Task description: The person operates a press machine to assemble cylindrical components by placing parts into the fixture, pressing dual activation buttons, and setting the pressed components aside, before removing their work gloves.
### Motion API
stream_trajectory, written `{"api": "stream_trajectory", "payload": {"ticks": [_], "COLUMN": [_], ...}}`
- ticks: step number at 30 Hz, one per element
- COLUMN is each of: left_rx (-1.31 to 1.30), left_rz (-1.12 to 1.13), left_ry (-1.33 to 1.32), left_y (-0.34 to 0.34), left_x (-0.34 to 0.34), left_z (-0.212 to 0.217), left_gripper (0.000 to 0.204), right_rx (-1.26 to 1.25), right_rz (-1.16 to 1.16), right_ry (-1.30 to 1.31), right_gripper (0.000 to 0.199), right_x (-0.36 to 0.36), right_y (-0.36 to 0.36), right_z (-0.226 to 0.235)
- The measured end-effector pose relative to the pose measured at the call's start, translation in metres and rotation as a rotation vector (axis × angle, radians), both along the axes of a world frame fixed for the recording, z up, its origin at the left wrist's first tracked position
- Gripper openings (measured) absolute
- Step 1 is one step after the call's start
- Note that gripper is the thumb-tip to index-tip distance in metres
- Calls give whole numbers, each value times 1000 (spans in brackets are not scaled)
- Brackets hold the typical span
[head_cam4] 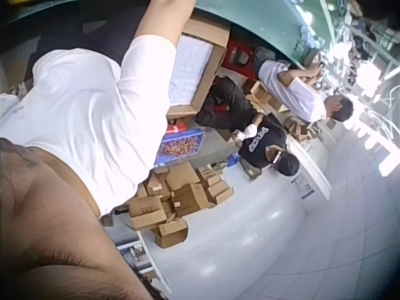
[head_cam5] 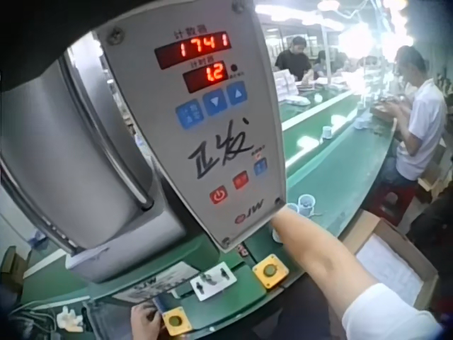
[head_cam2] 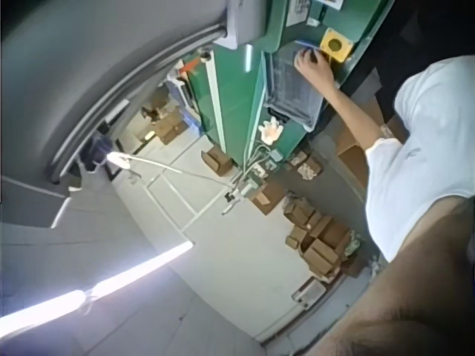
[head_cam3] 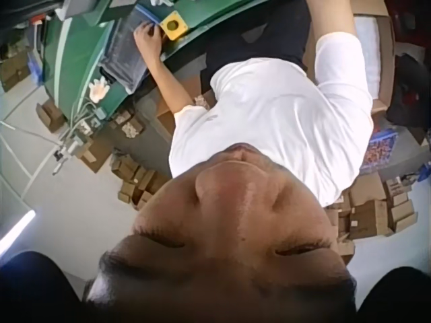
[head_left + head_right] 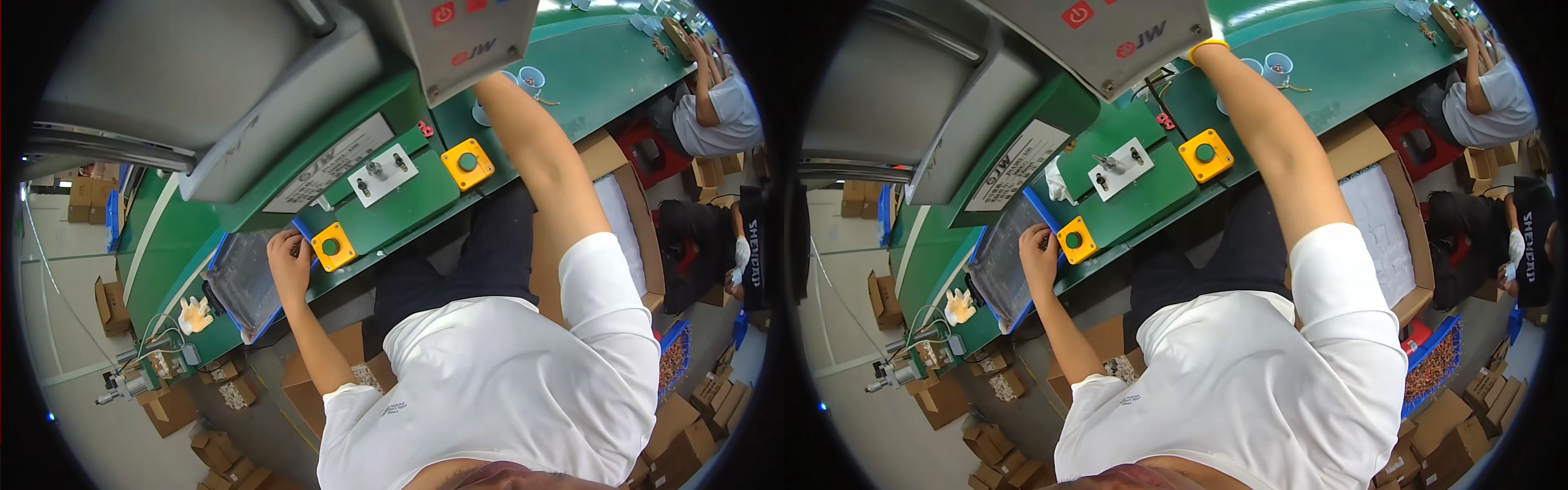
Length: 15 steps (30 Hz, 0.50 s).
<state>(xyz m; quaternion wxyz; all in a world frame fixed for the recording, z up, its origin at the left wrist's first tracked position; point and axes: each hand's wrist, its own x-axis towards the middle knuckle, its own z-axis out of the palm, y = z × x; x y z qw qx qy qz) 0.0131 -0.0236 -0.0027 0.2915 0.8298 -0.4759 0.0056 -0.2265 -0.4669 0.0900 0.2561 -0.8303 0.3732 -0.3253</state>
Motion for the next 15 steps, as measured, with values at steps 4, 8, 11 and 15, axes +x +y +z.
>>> {"api": "stream_trajectory", "payload": {"ticks": [4, 8, 11, 15], "left_rx": [-2, 47, 46, 191], "left_rz": [16, 70, 100, 51], "left_ry": [24, 26, 107, 216], "left_y": [9, 13, 10, 8], "left_x": [2, 0, -7, 8], "left_z": [-4, 0, 9, 12], "left_gripper": [15, 15, 16, 20], "right_rx": [-100, -570, -570, -171], "right_rz": [-14, -99, -184, -247], "right_ry": [-171, -167, 213, -343], "right_gripper": [36, 35, 29, 28], "right_x": [-64, -170, -199, -189], "right_y": [23, 82, 122, 130], "right_z": [11, -40, -83, -120]}}
